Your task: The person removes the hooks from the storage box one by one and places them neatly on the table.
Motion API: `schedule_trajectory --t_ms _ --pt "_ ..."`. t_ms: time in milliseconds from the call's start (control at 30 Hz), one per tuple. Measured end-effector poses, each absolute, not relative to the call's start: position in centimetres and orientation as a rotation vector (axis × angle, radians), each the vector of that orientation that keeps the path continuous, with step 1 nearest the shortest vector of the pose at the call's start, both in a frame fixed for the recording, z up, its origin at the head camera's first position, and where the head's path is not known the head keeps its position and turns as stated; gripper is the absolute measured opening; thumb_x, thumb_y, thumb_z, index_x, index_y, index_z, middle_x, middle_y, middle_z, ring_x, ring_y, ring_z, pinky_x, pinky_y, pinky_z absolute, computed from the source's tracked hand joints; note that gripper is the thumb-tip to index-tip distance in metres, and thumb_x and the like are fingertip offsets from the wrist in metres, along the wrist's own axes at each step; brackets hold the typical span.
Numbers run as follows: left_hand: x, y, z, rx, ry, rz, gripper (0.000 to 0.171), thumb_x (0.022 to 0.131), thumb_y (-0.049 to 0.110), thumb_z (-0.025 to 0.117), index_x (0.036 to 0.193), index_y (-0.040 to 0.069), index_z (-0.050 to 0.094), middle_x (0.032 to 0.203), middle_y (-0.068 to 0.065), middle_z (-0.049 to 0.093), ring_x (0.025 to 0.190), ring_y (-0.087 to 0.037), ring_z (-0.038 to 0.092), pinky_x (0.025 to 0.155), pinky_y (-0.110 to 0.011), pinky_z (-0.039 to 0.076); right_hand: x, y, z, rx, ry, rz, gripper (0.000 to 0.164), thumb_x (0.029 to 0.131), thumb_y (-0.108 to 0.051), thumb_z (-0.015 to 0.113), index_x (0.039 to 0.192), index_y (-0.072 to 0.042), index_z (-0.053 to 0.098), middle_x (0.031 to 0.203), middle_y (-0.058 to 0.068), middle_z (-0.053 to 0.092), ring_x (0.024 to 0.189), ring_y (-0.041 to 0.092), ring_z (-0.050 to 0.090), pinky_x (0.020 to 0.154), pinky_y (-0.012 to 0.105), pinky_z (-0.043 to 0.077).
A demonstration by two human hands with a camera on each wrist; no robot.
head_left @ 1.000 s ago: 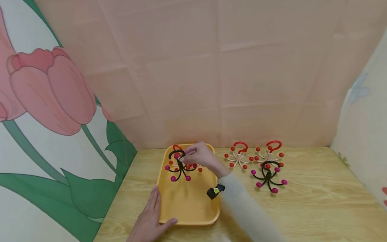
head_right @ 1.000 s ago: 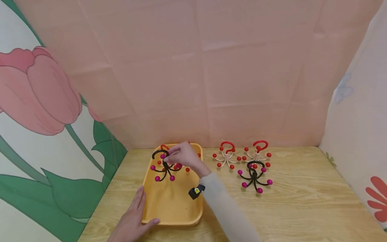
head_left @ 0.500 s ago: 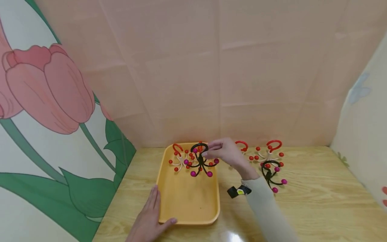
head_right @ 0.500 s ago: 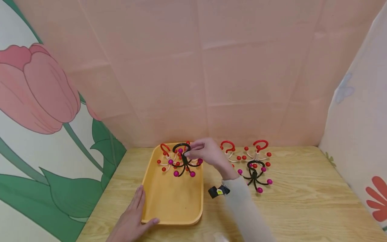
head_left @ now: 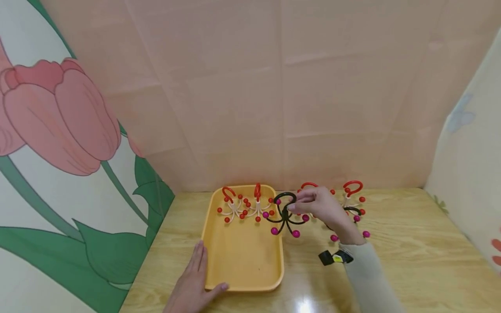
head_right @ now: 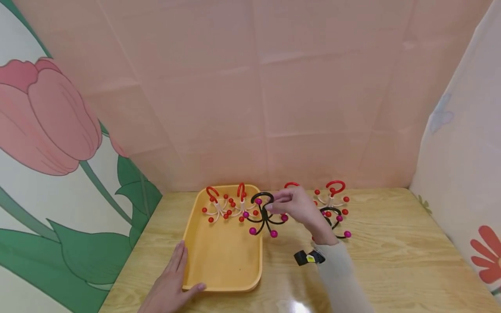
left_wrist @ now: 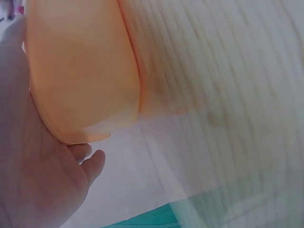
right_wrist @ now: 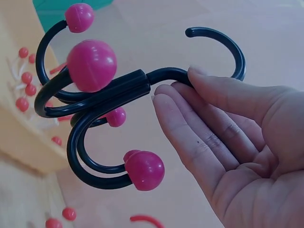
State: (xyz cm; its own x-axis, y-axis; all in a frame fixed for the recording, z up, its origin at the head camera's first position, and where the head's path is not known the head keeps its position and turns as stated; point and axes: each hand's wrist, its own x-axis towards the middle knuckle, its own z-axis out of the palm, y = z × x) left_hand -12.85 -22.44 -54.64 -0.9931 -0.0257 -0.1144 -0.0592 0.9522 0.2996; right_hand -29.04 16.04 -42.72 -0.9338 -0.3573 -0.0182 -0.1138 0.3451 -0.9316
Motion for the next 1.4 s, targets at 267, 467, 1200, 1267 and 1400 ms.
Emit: schedule_trajectory --t_ms 267,467,1200,1267,1400 --pt "-12.8 -22.5 -54.5 -0.039 3.005 0.456 0.134 0.080 0.097 0.048 0.168 0.002 0.014 0.179 -0.016 -0.002 0.167 -0.036 0.006 0.130 -0.056 0.030 -29.0 17.8 -44.1 -0.335 2.443 -1.551 0.051 0.088 -0.042 0.086 0.123 -0.007 0.073 0.104 0.005 0.083 0.095 0.019 0.080 0.096 0.051 0.058" --pt "-12.8 -22.5 -54.4 -0.050 2.989 0.467 0.134 0.079 0.097 0.048 0.168 0.002 0.014 0.179 -0.016 -0.002 0.167 -0.036 0.006 0.130 -0.058 0.030 -29.0 19.1 -45.4 -0.235 2.433 -1.554 0.054 0.088 -0.042 0.086 0.125 -0.006 0.070 0.105 0.005 0.083 0.095 0.018 0.079 0.092 0.047 0.061" --pt "-12.8 -22.4 -54.5 -0.093 2.960 0.475 0.137 0.076 0.098 0.050 0.168 0.003 0.014 0.179 -0.014 -0.003 0.167 -0.035 0.006 0.128 -0.059 0.032 -29.2 20.4 -50.0 -0.251 2.374 -1.566 0.043 0.092 -0.026 0.083 0.123 0.000 0.069 0.105 0.012 0.082 0.096 0.031 0.080 0.083 0.042 0.062" --pt "-12.7 -22.4 -54.5 -0.080 2.963 0.476 0.137 0.077 0.098 0.050 0.168 0.002 0.014 0.179 -0.014 -0.003 0.167 -0.035 0.006 0.129 -0.059 0.031 -29.2 20.4 -50.2 -0.248 2.365 -1.575 0.042 0.093 -0.023 0.082 0.123 0.002 0.069 0.105 0.013 0.082 0.097 0.031 0.080 0.083 0.042 0.063" --pt "-12.8 -22.3 -54.4 -0.071 2.973 0.470 0.136 0.078 0.097 0.050 0.168 0.002 0.015 0.179 -0.014 -0.001 0.167 -0.035 0.007 0.129 -0.059 0.031 -29.5 20.5 -50.4 -0.230 2.379 -1.563 0.037 0.094 -0.022 0.081 0.120 0.000 0.069 0.105 0.014 0.082 0.095 0.030 0.079 0.079 0.040 0.062"
